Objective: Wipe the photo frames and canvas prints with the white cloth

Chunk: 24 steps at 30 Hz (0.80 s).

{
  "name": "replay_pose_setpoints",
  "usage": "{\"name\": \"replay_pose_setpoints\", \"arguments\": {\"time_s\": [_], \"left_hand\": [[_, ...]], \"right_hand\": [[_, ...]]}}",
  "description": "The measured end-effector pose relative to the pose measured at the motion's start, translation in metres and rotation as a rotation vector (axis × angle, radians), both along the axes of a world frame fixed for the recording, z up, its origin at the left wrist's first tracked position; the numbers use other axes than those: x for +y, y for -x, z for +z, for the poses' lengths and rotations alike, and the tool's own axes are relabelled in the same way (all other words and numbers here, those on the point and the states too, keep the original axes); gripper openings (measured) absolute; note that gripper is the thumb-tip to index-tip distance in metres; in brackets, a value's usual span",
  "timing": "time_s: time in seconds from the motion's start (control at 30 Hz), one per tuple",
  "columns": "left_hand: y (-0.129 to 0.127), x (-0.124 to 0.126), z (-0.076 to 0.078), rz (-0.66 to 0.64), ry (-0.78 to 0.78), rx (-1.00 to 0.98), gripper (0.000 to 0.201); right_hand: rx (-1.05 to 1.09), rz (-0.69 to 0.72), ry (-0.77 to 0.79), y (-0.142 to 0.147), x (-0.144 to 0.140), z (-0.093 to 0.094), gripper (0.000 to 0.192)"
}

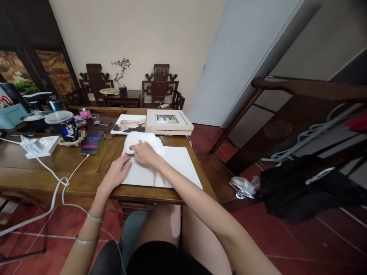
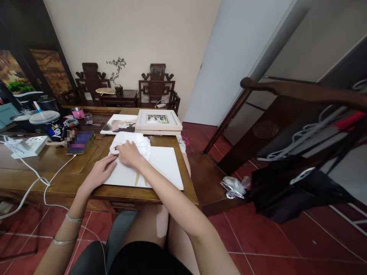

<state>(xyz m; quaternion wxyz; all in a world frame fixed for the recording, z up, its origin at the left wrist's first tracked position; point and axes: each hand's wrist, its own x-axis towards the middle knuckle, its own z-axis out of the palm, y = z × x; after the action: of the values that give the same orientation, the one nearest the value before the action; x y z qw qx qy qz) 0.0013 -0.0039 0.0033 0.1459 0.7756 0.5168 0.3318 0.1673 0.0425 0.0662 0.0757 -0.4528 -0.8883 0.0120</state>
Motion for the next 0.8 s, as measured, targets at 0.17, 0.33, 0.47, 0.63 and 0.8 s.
{"name": "replay_pose_setpoints", "arguments": {"time_s": [0.17, 0.33, 0.47, 0.63, 0.8], "left_hand": [[0.001, 0.001, -0.001, -0.008, 0.016, -0.003, 0.050], [0.002, 0.000, -0.001, -0.017, 0.021, -0.011, 0.051], [0.002, 0.000, -0.001, -0.017, 0.015, -0.014, 0.052], [0.001, 0.001, -0.002, -0.012, 0.003, -0.018, 0.052], [0.002, 0.002, -0.002, -0.017, 0.005, -0.014, 0.053]], "right_hand": [[0.031, -0.103, 0.014, -0.017, -0.006, 0.000, 0.042], [0.045, -0.221, 0.057, -0.074, -0.014, -0.005, 0.044], [0.058, -0.280, 0.030, -0.120, -0.034, -0.018, 0.043], [0.060, -0.216, 0.048, -0.148, -0.096, -0.025, 0.041], [0.112, -0.038, 0.161, -0.161, -0.163, -0.006, 0.050]]}}
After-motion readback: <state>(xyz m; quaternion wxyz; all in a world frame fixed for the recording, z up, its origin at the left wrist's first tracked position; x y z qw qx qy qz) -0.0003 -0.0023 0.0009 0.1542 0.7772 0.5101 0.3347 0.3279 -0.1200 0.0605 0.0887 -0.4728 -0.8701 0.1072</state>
